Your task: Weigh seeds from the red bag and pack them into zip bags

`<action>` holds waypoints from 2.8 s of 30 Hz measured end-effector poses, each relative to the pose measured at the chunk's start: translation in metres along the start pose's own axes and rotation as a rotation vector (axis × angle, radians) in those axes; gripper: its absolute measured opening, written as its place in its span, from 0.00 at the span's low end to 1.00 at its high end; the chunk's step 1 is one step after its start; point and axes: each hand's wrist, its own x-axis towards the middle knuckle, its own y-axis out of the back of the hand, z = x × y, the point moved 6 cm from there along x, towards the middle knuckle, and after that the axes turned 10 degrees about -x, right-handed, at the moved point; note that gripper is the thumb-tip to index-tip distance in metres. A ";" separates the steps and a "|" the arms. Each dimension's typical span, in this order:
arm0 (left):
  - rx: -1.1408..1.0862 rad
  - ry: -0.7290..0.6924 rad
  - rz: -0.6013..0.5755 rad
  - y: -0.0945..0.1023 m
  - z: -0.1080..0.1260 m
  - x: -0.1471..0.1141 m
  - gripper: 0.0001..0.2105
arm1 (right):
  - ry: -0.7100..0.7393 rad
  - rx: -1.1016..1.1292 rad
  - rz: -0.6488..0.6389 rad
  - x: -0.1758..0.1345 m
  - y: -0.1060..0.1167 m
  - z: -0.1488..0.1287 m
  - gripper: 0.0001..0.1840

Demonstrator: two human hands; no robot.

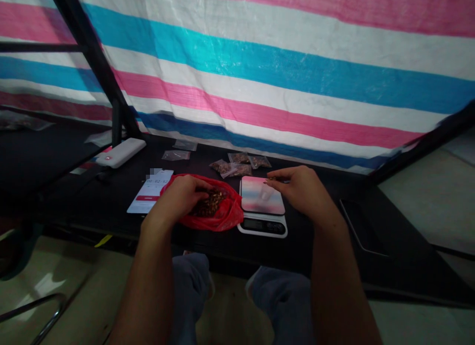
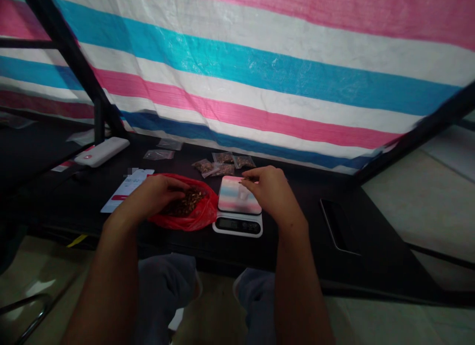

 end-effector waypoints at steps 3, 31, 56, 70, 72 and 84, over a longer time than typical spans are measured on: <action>0.025 -0.017 0.009 0.000 0.005 -0.002 0.16 | 0.029 -0.014 -0.047 0.000 -0.005 0.000 0.10; -0.011 -0.016 0.048 0.003 0.017 -0.006 0.14 | 0.069 -0.137 -0.152 0.003 -0.013 0.000 0.16; -0.400 -0.159 0.079 0.005 0.029 -0.008 0.13 | 0.094 0.096 0.033 0.003 -0.007 0.007 0.15; -0.365 -0.587 -0.036 -0.017 0.126 0.025 0.11 | 0.004 0.265 0.234 -0.001 0.010 0.023 0.10; -0.293 -0.649 -0.072 -0.031 0.141 0.035 0.11 | -0.007 0.272 0.237 -0.002 0.011 0.028 0.10; -0.184 -0.655 -0.138 -0.069 0.146 0.052 0.13 | -0.023 0.315 0.213 -0.004 0.012 0.039 0.11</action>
